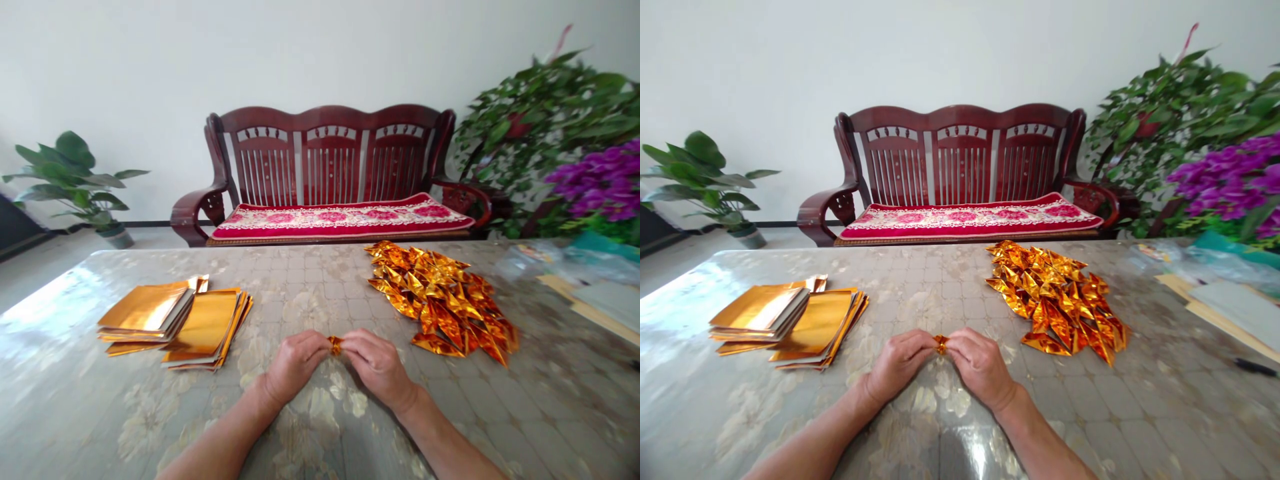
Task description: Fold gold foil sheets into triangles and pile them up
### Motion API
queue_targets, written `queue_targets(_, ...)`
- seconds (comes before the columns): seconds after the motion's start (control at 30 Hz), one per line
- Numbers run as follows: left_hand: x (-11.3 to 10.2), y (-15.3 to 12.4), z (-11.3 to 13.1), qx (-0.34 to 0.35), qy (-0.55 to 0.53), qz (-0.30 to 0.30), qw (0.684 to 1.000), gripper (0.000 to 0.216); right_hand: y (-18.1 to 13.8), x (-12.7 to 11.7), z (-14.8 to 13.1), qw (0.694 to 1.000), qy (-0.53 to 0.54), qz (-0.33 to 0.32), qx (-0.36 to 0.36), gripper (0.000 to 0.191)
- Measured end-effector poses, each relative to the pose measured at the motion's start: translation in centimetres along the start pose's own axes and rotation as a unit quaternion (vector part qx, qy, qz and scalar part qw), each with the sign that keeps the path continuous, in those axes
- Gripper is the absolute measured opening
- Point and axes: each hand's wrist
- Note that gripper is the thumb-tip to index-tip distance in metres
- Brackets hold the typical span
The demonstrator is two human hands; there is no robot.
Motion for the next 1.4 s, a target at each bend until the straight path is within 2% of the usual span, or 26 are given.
queue_targets(0.3,0.6,-0.4,0.3,-0.056,-0.009,0.058,0.997,0.013,0.0,0.2,-0.6,0.998,0.010,0.060,-0.032,0.016)
queue_targets(0.57,0.7,-0.2,0.7,-0.087,-0.045,0.055,0.994,0.013,0.1,-0.1,-0.9,0.995,-0.001,0.070,-0.069,0.016)
queue_targets(0.93,0.7,0.1,0.8,-0.098,-0.083,0.062,0.990,0.014,0.4,-0.2,-1.4,0.995,0.009,0.070,-0.072,0.017)
queue_targets(1.03,0.8,0.5,1.0,-0.143,-0.102,0.098,0.980,0.002,0.4,-0.2,-1.1,0.996,0.005,0.061,-0.063,0.016)
queue_targets(1.17,1.0,1.0,1.3,-0.210,-0.133,0.118,0.961,0.008,0.3,-0.2,-0.7,0.997,-0.005,0.055,-0.061,0.018)
queue_targets(1.27,1.2,1.0,1.3,-0.232,-0.159,0.120,0.952,0.004,0.3,-0.2,-0.6,0.996,-0.018,0.059,-0.067,0.019)
queue_targets(1.4,1.4,0.8,1.1,-0.245,-0.139,0.119,0.952,0.012,0.3,0.0,-0.6,0.995,-0.034,0.062,-0.072,0.019)
Point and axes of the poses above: each hand's wrist, its own y-axis towards the middle knuckle, its own x-axis out of the palm, z = x × y, and after that the axes turned 11 degrees about x, right-handed
